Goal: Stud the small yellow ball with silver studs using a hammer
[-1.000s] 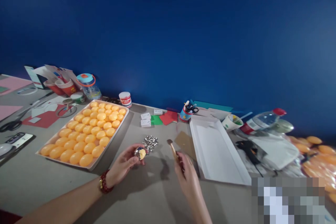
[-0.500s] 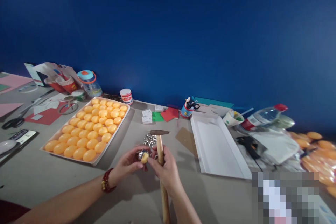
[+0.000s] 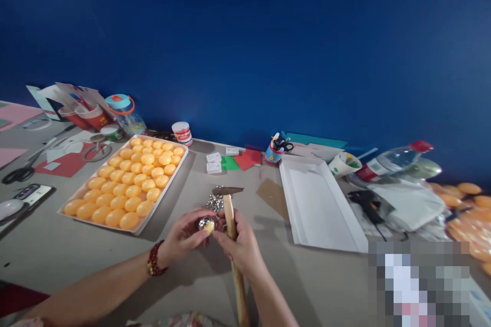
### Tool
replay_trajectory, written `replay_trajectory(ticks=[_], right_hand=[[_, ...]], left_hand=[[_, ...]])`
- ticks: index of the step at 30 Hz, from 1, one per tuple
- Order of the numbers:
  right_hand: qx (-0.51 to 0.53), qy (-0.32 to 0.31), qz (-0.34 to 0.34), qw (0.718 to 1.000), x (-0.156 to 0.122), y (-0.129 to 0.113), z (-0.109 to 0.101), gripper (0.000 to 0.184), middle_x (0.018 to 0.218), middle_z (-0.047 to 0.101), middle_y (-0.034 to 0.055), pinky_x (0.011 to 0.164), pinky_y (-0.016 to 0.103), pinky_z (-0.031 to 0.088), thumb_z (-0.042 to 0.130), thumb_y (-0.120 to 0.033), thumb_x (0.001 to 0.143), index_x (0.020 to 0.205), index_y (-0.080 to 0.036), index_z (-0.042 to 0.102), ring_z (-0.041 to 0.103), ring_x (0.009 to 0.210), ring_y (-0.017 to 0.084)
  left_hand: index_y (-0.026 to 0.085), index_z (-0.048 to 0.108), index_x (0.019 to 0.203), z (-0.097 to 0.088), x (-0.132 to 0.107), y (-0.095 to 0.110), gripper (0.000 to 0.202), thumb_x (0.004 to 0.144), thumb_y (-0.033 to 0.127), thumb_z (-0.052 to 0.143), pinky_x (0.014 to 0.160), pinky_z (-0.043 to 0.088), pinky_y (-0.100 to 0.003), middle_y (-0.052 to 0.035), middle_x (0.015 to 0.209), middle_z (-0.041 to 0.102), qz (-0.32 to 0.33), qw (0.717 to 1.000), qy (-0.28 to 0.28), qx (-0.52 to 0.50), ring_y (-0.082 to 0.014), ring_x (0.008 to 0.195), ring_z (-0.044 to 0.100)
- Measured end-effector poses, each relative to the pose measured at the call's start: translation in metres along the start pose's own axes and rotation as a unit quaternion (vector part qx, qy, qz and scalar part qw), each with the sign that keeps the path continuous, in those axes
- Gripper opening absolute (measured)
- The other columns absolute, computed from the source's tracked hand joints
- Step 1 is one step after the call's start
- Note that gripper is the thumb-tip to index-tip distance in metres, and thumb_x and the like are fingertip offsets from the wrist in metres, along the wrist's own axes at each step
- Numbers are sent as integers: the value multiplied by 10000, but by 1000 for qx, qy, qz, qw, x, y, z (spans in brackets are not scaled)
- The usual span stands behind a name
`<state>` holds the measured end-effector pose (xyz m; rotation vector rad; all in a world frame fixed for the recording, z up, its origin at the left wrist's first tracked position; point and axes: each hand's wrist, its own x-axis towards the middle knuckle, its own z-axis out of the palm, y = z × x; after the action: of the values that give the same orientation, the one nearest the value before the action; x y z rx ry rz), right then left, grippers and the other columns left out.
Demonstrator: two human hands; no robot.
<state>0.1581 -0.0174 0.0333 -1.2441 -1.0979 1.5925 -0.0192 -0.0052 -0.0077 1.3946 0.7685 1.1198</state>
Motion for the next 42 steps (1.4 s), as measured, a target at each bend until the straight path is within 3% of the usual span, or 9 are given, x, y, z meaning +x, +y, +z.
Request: replay_trajectory(ticks=[5, 10, 15, 19, 22, 29, 35, 39, 42], right_hand=[[-6, -16, -3, 1000, 3, 3, -2, 428, 735, 587, -42, 352, 153, 290, 763, -412, 737, 1041, -198, 551, 360, 409, 29], [-15, -45, -17, 999, 5, 7, -5, 372, 715, 581, -51, 337, 153, 297, 743, -395, 759, 1004, -199, 543, 369, 393, 30], [-19, -35, -5, 999, 3, 6, -3, 412, 703, 556, -53, 340, 153, 284, 722, -454, 780, 1048, -196, 542, 363, 390, 28], [-31, -15, -14, 999, -2, 3, -3, 414, 757, 526, -41, 365, 162, 298, 617, -510, 863, 1117, -191, 551, 342, 392, 16], [-92, -11, -49, 995, -6, -2, -9, 420, 794, 552, -12, 370, 174, 315, 508, -512, 932, 1211, -198, 527, 379, 406, 38], [-340, -29, -153, 928, -17, -12, -28, 342, 670, 573, -4, 424, 199, 408, 461, -387, 973, 1248, -208, 557, 497, 432, 111], [-367, 9, -216, 905, -16, -6, -26, 317, 734, 653, 48, 472, 200, 453, 464, -358, 964, 1206, -196, 589, 629, 595, 163], [-405, 6, -236, 883, -13, -7, -25, 302, 861, 712, 80, 598, 226, 510, 461, -316, 966, 1204, -184, 590, 669, 682, 176], [-413, 14, -240, 879, -13, -8, -25, 297, 835, 712, 71, 617, 232, 513, 452, -319, 971, 1197, -184, 589, 668, 665, 176]], left_hand=[[208, 633, 1210, -2, -1, 1, 358, 858, 272, 650, 619, 589, -259, -121, 1126, 605, 16, 999, -3, 42, -163, 799, 633], [196, 667, 1160, -3, -2, 2, 305, 873, 292, 625, 717, 585, -303, -120, 1063, 648, 34, 995, 11, 96, -201, 884, 644], [204, 632, 1222, -5, -1, -5, 389, 860, 345, 661, 676, 578, -283, -137, 1143, 624, 38, 997, 6, 68, -207, 897, 641], [201, 641, 1191, -9, 5, -4, 411, 822, 370, 714, 758, 574, -314, -127, 1099, 618, 66, 993, 21, 95, -236, 981, 608], [199, 644, 1170, -13, 11, 0, 373, 834, 351, 702, 714, 581, -292, -120, 1078, 573, 64, 992, 40, 104, -217, 951, 590], [193, 612, 1101, -16, 15, -1, 312, 827, 309, 706, 596, 586, -251, -87, 1107, 540, 41, 997, 59, 25, -117, 714, 595], [168, 632, 1088, -17, 16, 3, 320, 819, 319, 717, 596, 566, -239, -87, 1024, 629, 35, 994, 92, 40, -111, 639, 608], [176, 631, 1102, -19, 15, 3, 320, 822, 306, 716, 607, 565, -241, -91, 1048, 633, 39, 993, 92, 56, -114, 657, 607], [186, 628, 1120, -21, 14, 0, 313, 834, 286, 706, 617, 558, -236, -90, 1058, 632, 43, 993, 88, 73, -112, 666, 610]])
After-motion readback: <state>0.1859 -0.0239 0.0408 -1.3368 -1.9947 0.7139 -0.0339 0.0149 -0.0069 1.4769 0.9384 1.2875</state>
